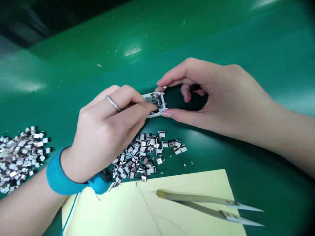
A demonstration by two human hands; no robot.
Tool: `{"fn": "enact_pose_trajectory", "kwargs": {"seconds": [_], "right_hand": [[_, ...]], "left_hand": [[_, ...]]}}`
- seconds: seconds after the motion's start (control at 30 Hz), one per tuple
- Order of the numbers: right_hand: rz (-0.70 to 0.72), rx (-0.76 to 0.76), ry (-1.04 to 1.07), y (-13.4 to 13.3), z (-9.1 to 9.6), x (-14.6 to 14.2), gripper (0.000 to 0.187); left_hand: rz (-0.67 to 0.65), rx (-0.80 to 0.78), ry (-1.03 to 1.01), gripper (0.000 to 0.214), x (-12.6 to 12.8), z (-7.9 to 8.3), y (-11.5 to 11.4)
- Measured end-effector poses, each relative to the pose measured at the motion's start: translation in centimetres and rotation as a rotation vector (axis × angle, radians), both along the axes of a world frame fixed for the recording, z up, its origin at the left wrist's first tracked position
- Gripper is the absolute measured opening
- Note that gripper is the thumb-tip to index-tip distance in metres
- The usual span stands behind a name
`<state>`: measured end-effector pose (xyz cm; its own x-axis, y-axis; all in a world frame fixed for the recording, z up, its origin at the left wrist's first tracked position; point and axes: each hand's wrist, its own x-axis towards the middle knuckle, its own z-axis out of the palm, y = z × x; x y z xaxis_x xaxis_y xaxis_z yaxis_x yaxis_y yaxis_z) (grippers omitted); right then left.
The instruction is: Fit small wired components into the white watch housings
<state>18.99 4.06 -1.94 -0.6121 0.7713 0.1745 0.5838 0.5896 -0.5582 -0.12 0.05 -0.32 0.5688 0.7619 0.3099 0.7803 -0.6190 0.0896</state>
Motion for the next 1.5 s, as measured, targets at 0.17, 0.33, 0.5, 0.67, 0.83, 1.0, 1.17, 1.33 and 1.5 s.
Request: {"fn": "enact_pose_trajectory", "kwargs": {"seconds": [0.17,0.33,0.5,0.67,0.83,1.0,1.17,1.33,1.5], "right_hand": [[-0.005,-0.012,0.003,0.0,0.0,0.0,0.032],[-0.006,-0.006,0.01,0.0,0.0,0.0,0.031],[0.003,-0.004,0.02,0.0,0.0,0.0,0.031],[0.011,-0.014,0.025,0.0,0.0,0.0,0.031],[0.017,-0.014,0.069,0.1,-0.2,-0.1,0.032],[0.036,-0.01,0.102,0.1,-0.5,0.0,0.033],[0.012,-0.046,0.172,0.1,-0.4,0.2,0.025],[-0.054,-0.001,0.185,0.2,-0.3,0.7,0.023],[-0.083,0.141,0.013,0.3,0.0,1.8,0.03]], "left_hand": [[0.001,-0.019,0.003,0.012,0.0,0.0,-0.1],[-0.016,-0.011,-0.005,0.012,-0.1,0.1,0.0],[-0.001,-0.003,0.011,0.012,-0.1,0.1,-0.1],[0.006,-0.01,0.013,0.013,0.1,0.1,-0.1],[-0.006,-0.007,0.001,0.012,0.1,0.1,-0.1],[-0.045,-0.013,-0.014,0.013,-0.1,0.1,0.1],[-0.048,-0.016,-0.017,0.013,-0.2,0.0,0.2],[-0.047,-0.019,-0.032,0.012,-0.2,-0.1,0.2],[-0.064,-0.01,-0.019,0.013,-0.4,-0.2,0.2]]}}
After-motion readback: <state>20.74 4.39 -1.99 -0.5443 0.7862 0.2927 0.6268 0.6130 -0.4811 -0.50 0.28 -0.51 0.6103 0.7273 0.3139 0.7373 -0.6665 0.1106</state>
